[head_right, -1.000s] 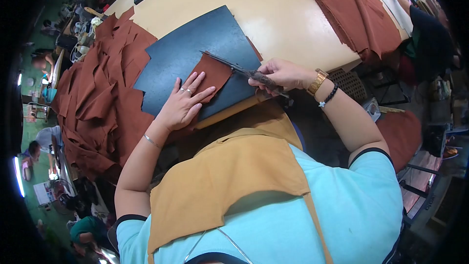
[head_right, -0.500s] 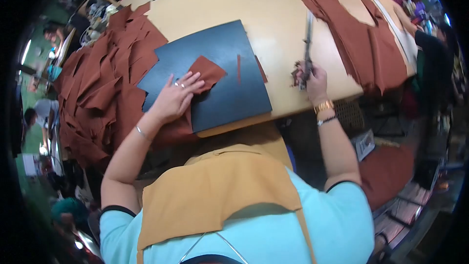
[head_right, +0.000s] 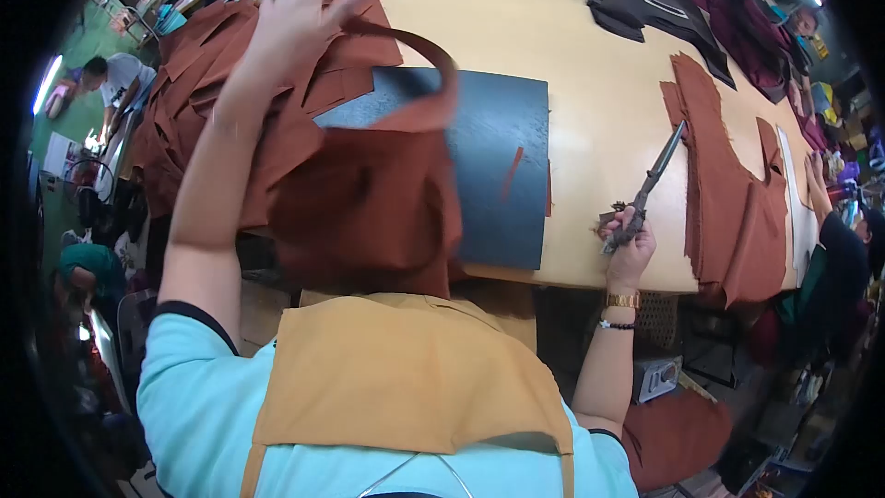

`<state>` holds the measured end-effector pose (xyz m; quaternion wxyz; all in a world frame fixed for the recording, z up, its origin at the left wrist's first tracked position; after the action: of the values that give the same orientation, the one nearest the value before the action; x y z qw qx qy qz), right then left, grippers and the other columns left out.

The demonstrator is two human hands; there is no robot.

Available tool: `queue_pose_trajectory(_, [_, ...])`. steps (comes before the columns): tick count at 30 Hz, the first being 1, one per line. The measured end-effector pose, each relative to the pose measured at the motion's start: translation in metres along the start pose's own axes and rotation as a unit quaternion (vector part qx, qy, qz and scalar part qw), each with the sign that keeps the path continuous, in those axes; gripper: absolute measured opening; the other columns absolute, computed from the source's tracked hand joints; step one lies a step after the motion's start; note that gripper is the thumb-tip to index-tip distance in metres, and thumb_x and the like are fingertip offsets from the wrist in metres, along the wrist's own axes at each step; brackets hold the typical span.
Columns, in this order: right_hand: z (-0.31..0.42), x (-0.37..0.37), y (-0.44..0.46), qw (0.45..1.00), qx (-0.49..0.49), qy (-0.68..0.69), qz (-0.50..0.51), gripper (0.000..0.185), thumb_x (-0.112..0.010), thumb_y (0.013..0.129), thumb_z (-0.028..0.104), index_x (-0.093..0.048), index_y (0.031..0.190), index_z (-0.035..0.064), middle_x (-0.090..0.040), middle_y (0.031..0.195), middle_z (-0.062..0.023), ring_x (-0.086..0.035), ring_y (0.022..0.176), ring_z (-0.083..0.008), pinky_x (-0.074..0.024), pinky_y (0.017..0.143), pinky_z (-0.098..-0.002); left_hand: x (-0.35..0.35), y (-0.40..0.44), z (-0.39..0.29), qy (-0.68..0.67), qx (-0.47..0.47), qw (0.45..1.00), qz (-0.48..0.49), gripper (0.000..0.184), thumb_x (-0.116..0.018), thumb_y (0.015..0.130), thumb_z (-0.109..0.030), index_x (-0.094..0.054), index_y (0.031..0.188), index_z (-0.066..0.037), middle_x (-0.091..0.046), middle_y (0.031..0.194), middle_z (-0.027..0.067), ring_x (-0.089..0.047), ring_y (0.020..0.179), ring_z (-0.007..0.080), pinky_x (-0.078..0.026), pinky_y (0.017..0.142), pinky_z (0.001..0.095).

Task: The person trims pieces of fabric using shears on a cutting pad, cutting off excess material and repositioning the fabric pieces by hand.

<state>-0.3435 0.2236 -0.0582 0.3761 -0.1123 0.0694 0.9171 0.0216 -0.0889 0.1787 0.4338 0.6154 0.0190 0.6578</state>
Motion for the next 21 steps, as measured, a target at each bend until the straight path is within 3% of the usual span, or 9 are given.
queue_pose_trajectory(2, [0.005, -0.004, -0.001, 1.0, 0.0, 0.005, 0.008, 0.027, -0.062, 0.094, 0.027, -0.057, 0.085, 0.0024, -0.057, 0.069, -0.0027, -0.054, 0.059, -0.0093, -0.0462, 0.054, -0.0245, 0.023, -0.064, -0.037, -0.096, -0.036, 0.994, -0.034, 0.072, -0.052, 0.084, -0.063, -0.042, 0.14, -0.02, -0.037, 0.146, 0.0169, -0.031, 0.135, 0.0414, -0.022, 0.099, 0.0733])
queue_pose_trajectory(4, [0.004, -0.005, -0.002, 1.0, -0.008, 0.02, 0.004, 0.026, -0.061, 0.094, 0.026, -0.057, 0.085, 0.0023, -0.058, 0.069, -0.0028, -0.054, 0.059, -0.0091, -0.0464, 0.054, -0.0249, 0.018, -0.131, -0.068, -0.142, -0.038, 0.98, 0.134, 0.099, -0.056, 0.071, -0.076, -0.036, 0.144, -0.013, -0.029, 0.149, 0.0239, -0.025, 0.139, 0.0425, -0.018, 0.101, 0.0726])
queue_pose_trajectory(5, [0.004, -0.004, -0.002, 1.0, -0.006, 0.01, 0.004, 0.025, -0.061, 0.094, 0.026, -0.057, 0.085, 0.0024, -0.058, 0.07, -0.0028, -0.054, 0.059, -0.009, -0.0465, 0.054, -0.0248, -0.001, -0.163, -0.072, -0.168, 0.008, 0.955, 0.245, 0.1, -0.057, 0.072, -0.075, -0.027, 0.149, -0.017, -0.017, 0.155, 0.0192, -0.019, 0.142, 0.0386, -0.014, 0.105, 0.07])
queue_pose_trajectory(6, [0.004, -0.003, -0.002, 1.0, -0.004, -0.002, 0.003, 0.025, -0.061, 0.094, 0.025, -0.057, 0.085, 0.0024, -0.059, 0.07, -0.0028, -0.054, 0.059, -0.0089, -0.0465, 0.055, -0.0247, -0.014, -0.186, -0.074, -0.202, 0.062, 0.941, 0.264, 0.091, -0.063, 0.076, -0.065, -0.032, 0.146, -0.015, -0.023, 0.153, 0.019, -0.02, 0.142, 0.0367, -0.012, 0.105, 0.0707])
queue_pose_trajectory(9, [0.002, 0.0, -0.001, 1.0, 0.002, -0.013, 0.001, 0.024, -0.061, 0.095, 0.024, -0.059, 0.085, 0.0029, -0.059, 0.071, -0.0025, -0.055, 0.06, -0.0079, -0.0465, 0.055, -0.0233, -0.03, -0.209, -0.069, -0.227, 0.098, 0.952, 0.181, 0.061, -0.066, 0.084, -0.042, -0.049, 0.132, -0.009, -0.049, 0.136, 0.0186, -0.044, 0.128, 0.0343, -0.032, 0.102, 0.0579])
queue_pose_trajectory(12, [0.001, 0.002, 0.001, 1.0, 0.0, -0.02, -0.016, 0.024, -0.061, 0.094, 0.025, -0.059, 0.085, 0.0032, -0.059, 0.07, -0.0021, -0.055, 0.059, -0.0074, -0.0464, 0.055, -0.0228, -0.047, -0.206, -0.05, -0.454, 0.236, 0.822, 0.249, 0.038, -0.063, 0.086, -0.03, -0.058, 0.115, -0.004, -0.066, 0.107, 0.0157, -0.062, 0.102, 0.0327, -0.047, 0.086, 0.0446])
queue_pose_trajectory(15, [0.003, -0.001, 0.001, 1.0, 0.002, -0.015, -0.013, 0.024, -0.061, 0.094, 0.025, -0.059, 0.084, 0.0034, -0.059, 0.069, -0.0018, -0.055, 0.059, -0.0072, -0.0465, 0.055, -0.0231, -0.062, -0.181, -0.02, -0.535, 0.24, 0.804, 0.102, 0.026, -0.059, 0.088, -0.022, -0.06, 0.105, -0.003, -0.069, 0.088, 0.0134, -0.065, 0.082, 0.0337, -0.05, 0.073, 0.0388])
queue_pose_trajectory(18, [0.005, -0.003, -0.001, 1.0, -0.005, -0.003, -0.002, 0.024, -0.061, 0.094, 0.025, -0.059, 0.084, 0.0035, -0.059, 0.07, -0.0015, -0.055, 0.059, -0.0075, -0.0468, 0.055, -0.0237, -0.048, -0.17, -0.006, -0.27, 0.264, 0.9, 0.218, 0.029, -0.058, 0.089, -0.022, -0.059, 0.115, -0.009, -0.066, 0.092, 0.0126, -0.063, 0.087, 0.0342, -0.05, 0.078, 0.0426])
queue_pose_trajectory(21, [0.007, -0.006, -0.001, 1.0, -0.006, -0.004, -0.005, 0.024, -0.061, 0.094, 0.025, -0.059, 0.085, 0.0035, -0.059, 0.069, -0.0014, -0.054, 0.058, -0.0077, -0.0466, 0.054, -0.0237, -0.049, -0.183, -0.012, -0.229, 0.177, 0.949, 0.121, 0.034, -0.06, 0.088, -0.023, -0.057, 0.12, -0.013, -0.063, 0.105, 0.0118, -0.061, 0.095, 0.0326, -0.049, 0.08, 0.0427])
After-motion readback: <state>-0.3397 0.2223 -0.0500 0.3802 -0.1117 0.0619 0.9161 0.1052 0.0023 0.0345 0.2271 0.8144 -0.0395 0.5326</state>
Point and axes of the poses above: each hand's wrist, its own y-axis towards the middle knuckle, its own x-axis out of the back of the hand, z = x × y, the point moved 4 cm from there along y, towards the middle knuckle
